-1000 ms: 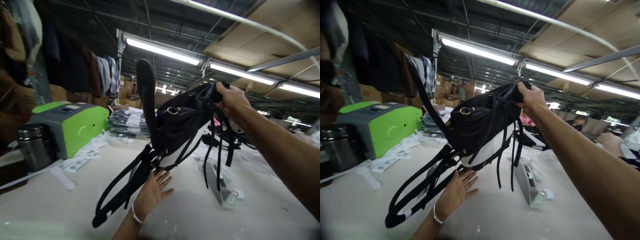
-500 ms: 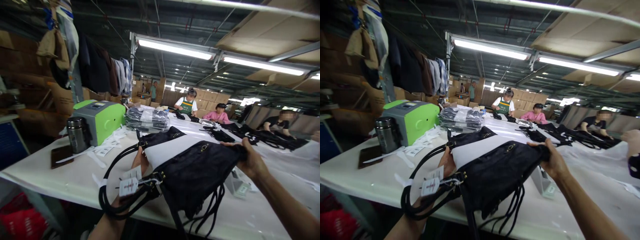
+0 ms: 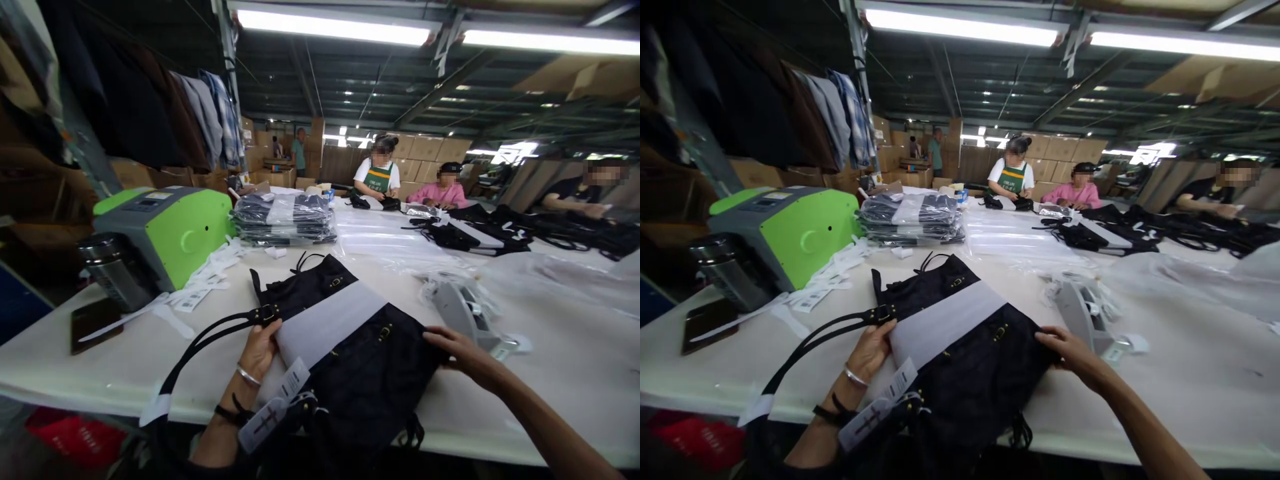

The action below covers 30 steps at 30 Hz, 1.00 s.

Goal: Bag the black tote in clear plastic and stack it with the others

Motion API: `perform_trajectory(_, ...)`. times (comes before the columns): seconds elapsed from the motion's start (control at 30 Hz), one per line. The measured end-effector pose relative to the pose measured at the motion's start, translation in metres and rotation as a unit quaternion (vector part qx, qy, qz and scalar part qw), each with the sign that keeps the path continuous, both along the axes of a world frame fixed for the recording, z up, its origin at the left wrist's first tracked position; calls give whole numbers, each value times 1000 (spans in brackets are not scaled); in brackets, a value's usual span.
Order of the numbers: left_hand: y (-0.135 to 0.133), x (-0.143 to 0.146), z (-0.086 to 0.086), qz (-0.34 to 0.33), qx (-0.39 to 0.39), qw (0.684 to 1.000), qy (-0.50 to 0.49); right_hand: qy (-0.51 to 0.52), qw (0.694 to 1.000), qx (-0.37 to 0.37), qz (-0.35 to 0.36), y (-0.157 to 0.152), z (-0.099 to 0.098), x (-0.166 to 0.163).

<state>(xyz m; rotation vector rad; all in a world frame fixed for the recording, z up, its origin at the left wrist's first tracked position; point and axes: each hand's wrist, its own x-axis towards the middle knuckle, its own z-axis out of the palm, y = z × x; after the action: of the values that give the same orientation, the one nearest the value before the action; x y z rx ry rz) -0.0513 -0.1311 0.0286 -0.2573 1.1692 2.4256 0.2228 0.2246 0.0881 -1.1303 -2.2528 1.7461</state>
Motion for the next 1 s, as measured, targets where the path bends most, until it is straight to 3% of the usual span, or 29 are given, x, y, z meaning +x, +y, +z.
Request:
perform_trajectory(0.13, 3, 10, -2, 66, -19, 998, -11, 40, 996, 75, 30, 13, -2, -29)
perform_trajectory(0.23, 3, 31, -2, 81, -23, 996, -19, 8, 973, 226, 31, 28, 4, -67)
perform_trajectory(0.33, 1, 61, 3, 39, -6, 999, 2, -52, 929, 365, 6, 41, 5, -107)
perform_trajectory(0.47, 0, 98, 7, -33, 8, 998, 47, -102, 899, 426, 6, 47, -16, -135)
perform_trajectory(0.57, 13, 122, -7, -31, -2, 997, 74, -142, 878, 457, 17, 51, -32, -141)
perform_trajectory(0.73, 53, 167, -52, -85, -31, 982, 166, -155, 833, 530, 17, 69, -36, -151)
perform_trajectory(0.8, 52, 179, -66, -135, -82, 963, 220, -147, 822, 551, 15, 74, -36, -155)
perform_trajectory(0.87, 31, 177, -75, -181, -190, 921, 289, -139, 818, 558, 11, 77, -38, -157)
perform_trajectory(0.97, -28, 147, -78, -214, -382, 815, 380, -127, 826, 550, -1, 81, -43, -157)
perform_trajectory(1.0, -52, 133, -77, -204, -406, 806, 379, -122, 831, 542, -3, 84, -43, -157)
